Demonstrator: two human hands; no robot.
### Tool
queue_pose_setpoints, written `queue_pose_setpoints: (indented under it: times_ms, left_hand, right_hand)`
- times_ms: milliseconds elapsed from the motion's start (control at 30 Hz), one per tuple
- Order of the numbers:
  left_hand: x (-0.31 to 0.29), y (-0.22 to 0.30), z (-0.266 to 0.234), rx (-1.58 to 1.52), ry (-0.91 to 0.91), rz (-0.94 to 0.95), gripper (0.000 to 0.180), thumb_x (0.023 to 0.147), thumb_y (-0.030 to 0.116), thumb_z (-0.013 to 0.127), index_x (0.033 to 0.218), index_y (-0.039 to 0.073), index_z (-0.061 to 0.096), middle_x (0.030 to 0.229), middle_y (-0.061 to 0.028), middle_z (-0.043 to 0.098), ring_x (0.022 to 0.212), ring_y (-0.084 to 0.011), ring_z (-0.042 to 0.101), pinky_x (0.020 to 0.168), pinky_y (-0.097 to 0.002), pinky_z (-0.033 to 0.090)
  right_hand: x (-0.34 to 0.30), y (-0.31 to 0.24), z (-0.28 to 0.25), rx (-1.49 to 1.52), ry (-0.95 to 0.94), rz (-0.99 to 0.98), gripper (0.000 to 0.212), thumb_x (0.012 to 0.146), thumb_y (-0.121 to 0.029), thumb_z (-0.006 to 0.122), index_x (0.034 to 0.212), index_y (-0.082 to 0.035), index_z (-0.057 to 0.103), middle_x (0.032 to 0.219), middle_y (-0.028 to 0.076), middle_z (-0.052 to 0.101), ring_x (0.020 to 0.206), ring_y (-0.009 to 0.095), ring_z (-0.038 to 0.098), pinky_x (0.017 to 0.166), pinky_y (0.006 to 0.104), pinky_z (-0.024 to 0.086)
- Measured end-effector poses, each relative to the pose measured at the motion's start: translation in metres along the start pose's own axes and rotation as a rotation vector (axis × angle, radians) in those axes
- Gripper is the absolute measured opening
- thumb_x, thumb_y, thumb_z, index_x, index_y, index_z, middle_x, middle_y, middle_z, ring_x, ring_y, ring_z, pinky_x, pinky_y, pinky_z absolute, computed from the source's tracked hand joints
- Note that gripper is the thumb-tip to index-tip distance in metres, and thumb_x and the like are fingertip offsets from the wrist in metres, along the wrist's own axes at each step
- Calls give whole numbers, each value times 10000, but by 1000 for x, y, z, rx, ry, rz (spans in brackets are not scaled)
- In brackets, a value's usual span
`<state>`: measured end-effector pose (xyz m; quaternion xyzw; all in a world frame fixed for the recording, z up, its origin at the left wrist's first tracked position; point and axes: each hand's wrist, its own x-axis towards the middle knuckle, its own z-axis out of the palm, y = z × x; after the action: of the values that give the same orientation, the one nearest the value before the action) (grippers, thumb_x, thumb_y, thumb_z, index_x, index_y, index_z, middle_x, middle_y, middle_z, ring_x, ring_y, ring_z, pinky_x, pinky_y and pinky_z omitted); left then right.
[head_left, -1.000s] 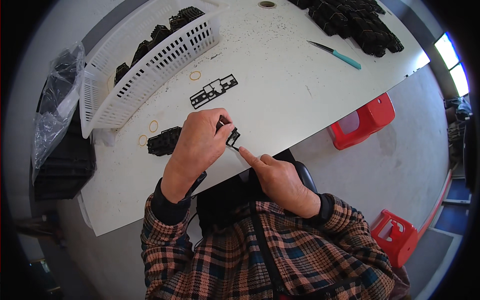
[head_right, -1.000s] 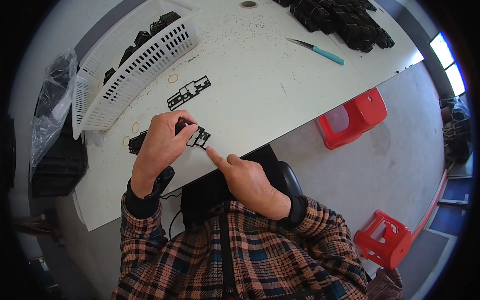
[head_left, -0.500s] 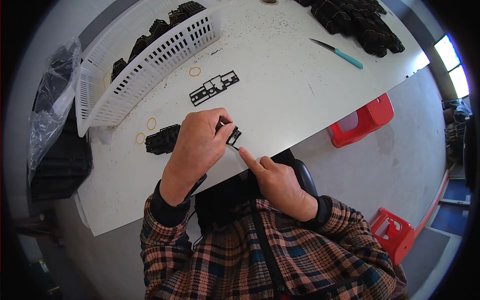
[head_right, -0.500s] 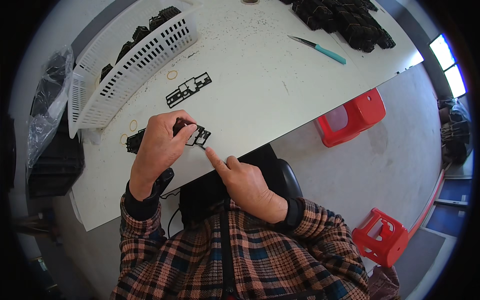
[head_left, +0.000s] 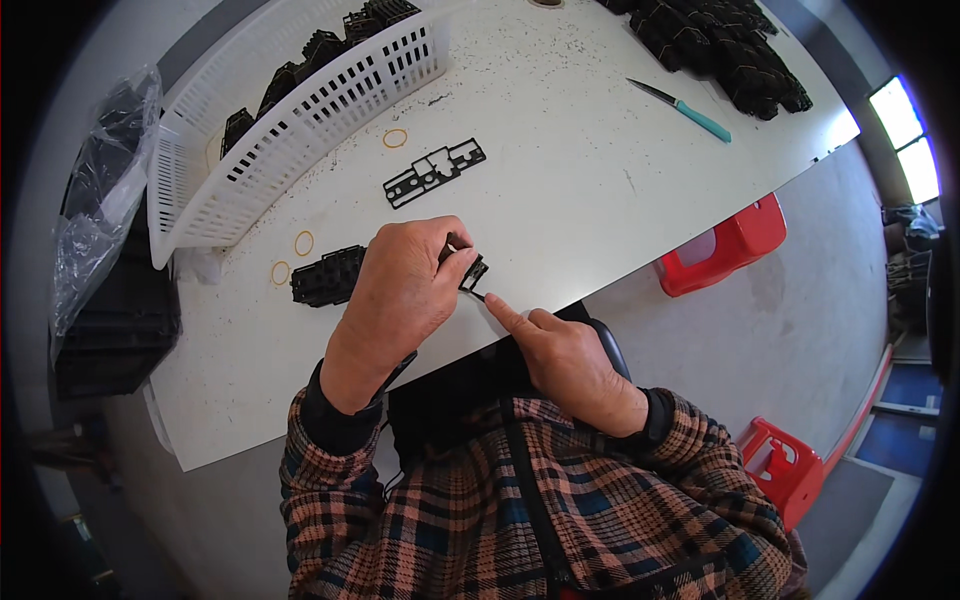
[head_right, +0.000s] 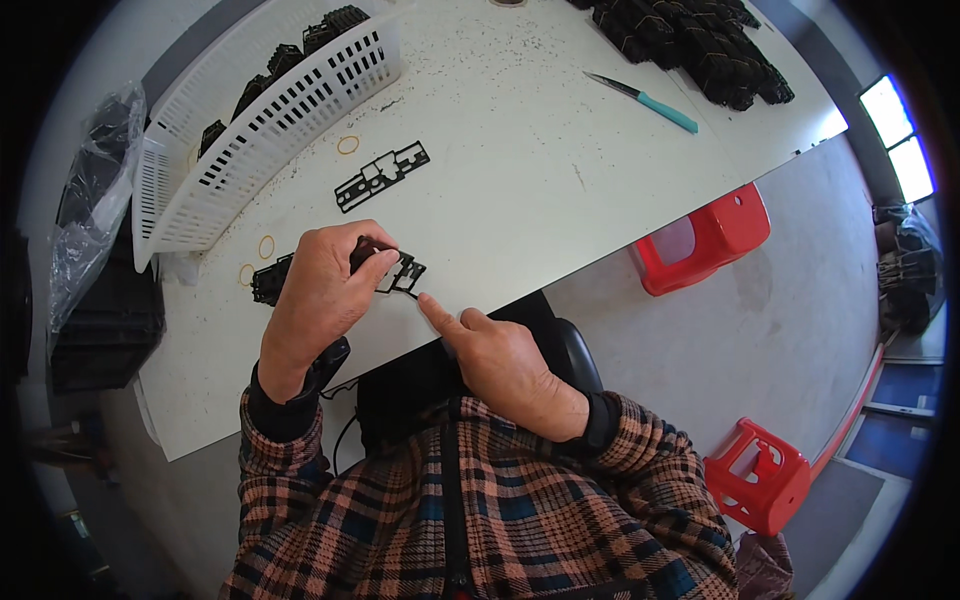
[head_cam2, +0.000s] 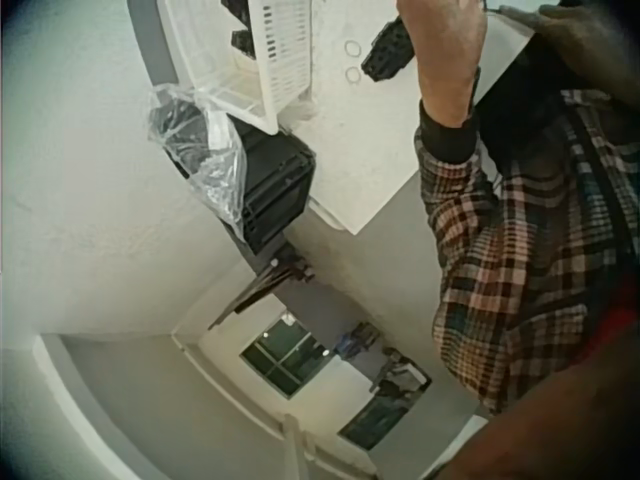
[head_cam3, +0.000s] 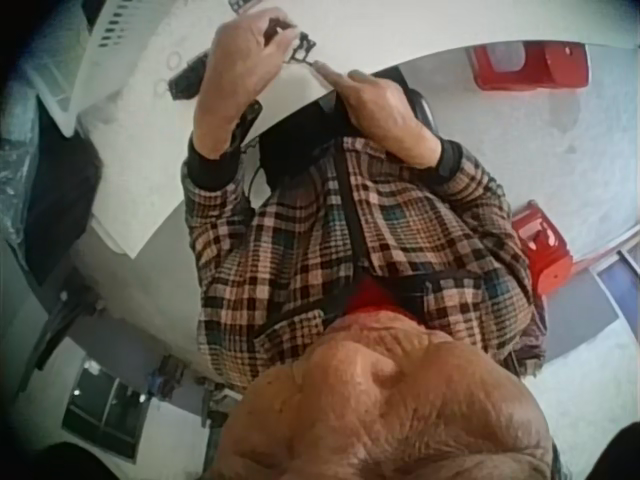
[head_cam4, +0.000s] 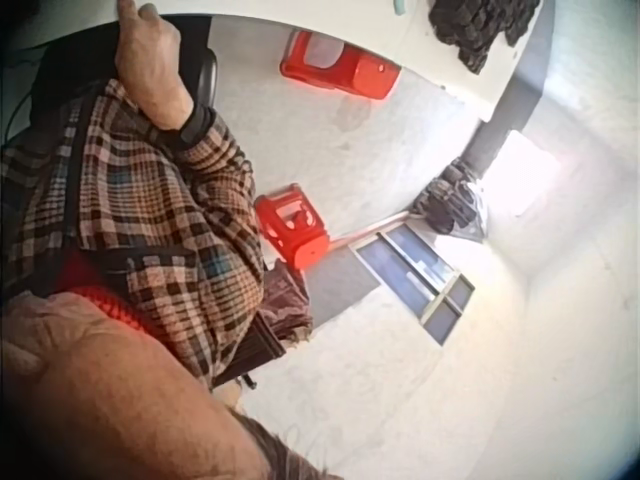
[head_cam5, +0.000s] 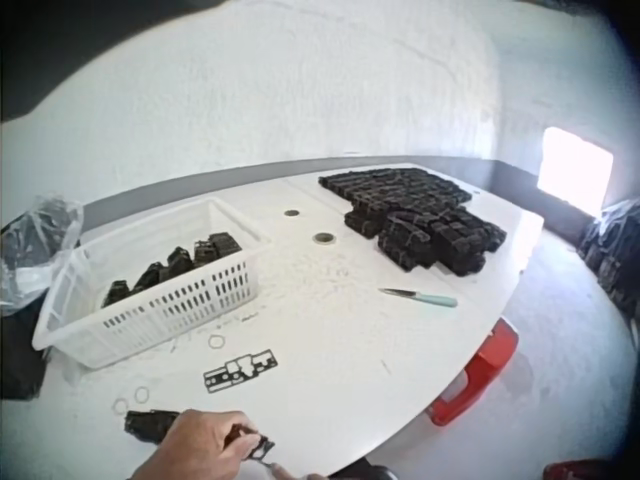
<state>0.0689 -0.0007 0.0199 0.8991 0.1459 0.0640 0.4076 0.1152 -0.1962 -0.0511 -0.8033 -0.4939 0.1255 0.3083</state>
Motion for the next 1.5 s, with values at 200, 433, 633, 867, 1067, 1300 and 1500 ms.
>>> queue_pose_setpoints:
  times_ms: [200, 433, 633, 867, 1067, 1300, 1500]
  left_hand:
    - [0, -1, -2, 6, -6, -3, 87, 862, 56, 636, 863, -31, 641, 643, -117, 620, 530, -185, 539, 514, -296, 427]
    - [-1, -4, 0, -18, 25, 18, 75, 856, 52, 647, 855, -23, 638, 611, -155, 608, 485, -244, 552, 498, -319, 434]
    - [-1, -3, -1, 31, 4, -6, 81, 858, 59, 653, 853, -19, 630, 591, -155, 581, 486, -263, 546, 495, -337, 424]
    - [-2, -4, 0, 21, 28, 19, 83, 855, 64, 658, 850, -13, 627, 589, -156, 576, 507, -289, 552, 511, -349, 430]
    - [-3, 0, -1, 40, 31, 16, 77, 854, 62, 651, 846, -9, 624, 609, -167, 582, 547, -317, 575, 532, -361, 448]
    - [-7, -1, 5, 66, 48, 86, 90, 860, 72, 643, 840, -13, 619, 626, -179, 587, 571, -341, 580, 538, -378, 453]
    - [-7, 5, 4, 66, 34, 39, 96, 862, 75, 639, 835, -14, 617, 633, -185, 589, 579, -349, 583, 546, -384, 457]
  right_hand:
    - [2, 4, 2, 53, 17, -22, 628, 794, 80, 577, 1390, -97, 490, 698, 113, 528, 543, 273, 550, 544, 379, 487]
    - [3, -2, -1, -11, 11, -27, 636, 786, 82, 590, 1387, -103, 496, 689, 104, 516, 528, 254, 538, 523, 364, 482]
    - [2, 0, -2, -47, 18, -39, 634, 785, 77, 595, 1384, -108, 501, 691, 98, 514, 526, 242, 538, 507, 359, 477]
    - [4, 0, 0, -48, 6, -33, 654, 765, 76, 604, 1383, -116, 504, 696, 93, 510, 525, 239, 538, 503, 353, 477]
    - [3, -4, 0, -110, 13, -35, 684, 749, 80, 608, 1392, -125, 495, 701, 87, 497, 520, 236, 531, 498, 352, 475]
    - [0, -12, -4, -162, 27, -22, 682, 750, 86, 598, 1388, -131, 500, 705, 84, 513, 531, 249, 538, 509, 357, 484]
    - [-3, 0, 5, -21, 43, 28, 641, 770, 87, 584, 1372, -122, 518, 700, 100, 535, 557, 269, 559, 538, 375, 489]
